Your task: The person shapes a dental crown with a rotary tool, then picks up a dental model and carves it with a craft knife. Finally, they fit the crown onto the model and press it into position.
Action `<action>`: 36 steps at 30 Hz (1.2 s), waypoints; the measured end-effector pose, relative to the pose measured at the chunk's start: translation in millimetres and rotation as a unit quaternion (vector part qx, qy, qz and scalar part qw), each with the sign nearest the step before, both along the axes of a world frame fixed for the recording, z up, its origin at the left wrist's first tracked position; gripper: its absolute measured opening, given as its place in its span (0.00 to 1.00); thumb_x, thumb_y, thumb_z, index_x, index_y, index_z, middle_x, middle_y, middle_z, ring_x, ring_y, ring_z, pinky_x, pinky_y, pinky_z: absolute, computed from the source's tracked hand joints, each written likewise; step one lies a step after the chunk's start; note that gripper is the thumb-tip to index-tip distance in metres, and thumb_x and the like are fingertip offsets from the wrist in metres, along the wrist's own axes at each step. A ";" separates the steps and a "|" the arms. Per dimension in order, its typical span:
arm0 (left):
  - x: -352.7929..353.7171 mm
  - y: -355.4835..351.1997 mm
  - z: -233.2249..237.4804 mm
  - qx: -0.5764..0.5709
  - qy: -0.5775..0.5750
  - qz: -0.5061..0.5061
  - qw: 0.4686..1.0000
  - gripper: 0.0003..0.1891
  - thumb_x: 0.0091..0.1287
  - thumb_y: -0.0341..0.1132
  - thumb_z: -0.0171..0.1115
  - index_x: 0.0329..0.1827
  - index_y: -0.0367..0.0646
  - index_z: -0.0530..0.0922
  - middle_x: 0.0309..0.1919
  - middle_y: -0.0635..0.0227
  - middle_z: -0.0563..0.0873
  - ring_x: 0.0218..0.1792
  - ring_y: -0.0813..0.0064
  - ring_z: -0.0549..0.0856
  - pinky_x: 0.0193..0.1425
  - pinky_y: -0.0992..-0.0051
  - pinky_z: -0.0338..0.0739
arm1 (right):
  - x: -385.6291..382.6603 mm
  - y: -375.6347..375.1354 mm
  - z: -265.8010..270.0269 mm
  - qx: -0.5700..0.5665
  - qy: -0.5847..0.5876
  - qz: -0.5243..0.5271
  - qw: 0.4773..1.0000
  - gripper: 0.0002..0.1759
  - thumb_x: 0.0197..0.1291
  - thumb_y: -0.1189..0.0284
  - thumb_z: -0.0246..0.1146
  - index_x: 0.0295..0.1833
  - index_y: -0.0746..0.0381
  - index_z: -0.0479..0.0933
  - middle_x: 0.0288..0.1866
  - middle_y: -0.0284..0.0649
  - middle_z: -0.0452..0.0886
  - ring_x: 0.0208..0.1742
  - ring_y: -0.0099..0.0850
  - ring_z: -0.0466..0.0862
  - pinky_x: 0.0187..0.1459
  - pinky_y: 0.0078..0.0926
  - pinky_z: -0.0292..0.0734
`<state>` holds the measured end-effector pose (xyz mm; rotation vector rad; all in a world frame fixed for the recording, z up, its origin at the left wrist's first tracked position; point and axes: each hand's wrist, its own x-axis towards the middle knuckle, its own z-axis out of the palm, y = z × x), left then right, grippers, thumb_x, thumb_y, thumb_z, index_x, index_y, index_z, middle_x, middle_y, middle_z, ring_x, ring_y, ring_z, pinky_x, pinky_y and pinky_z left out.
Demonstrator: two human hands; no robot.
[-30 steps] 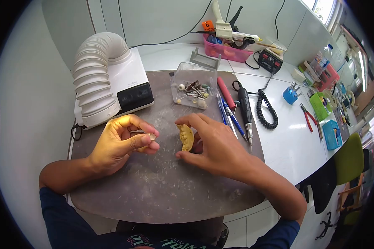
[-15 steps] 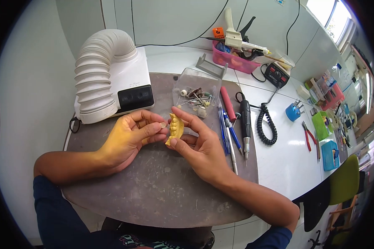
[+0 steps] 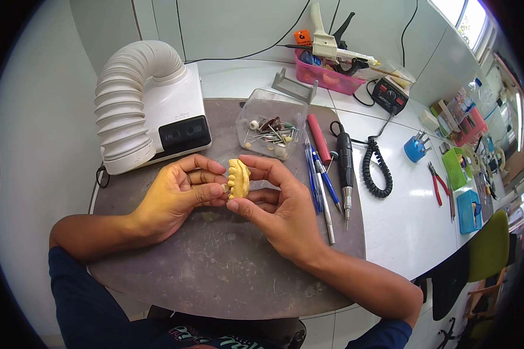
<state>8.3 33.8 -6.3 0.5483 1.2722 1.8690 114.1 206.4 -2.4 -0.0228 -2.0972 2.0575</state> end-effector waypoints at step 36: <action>0.8 -0.3 0.0 -0.012 0.048 -0.017 0.999 0.19 0.63 0.27 0.67 0.55 0.34 0.72 0.41 0.66 0.84 0.42 0.82 0.83 0.51 0.82 0.78 | 3.0 -2.5 -0.6 0.035 0.031 0.013 0.999 0.29 0.57 0.80 0.69 0.63 0.68 0.67 0.54 0.42 0.74 0.45 0.27 0.85 0.44 0.19 0.84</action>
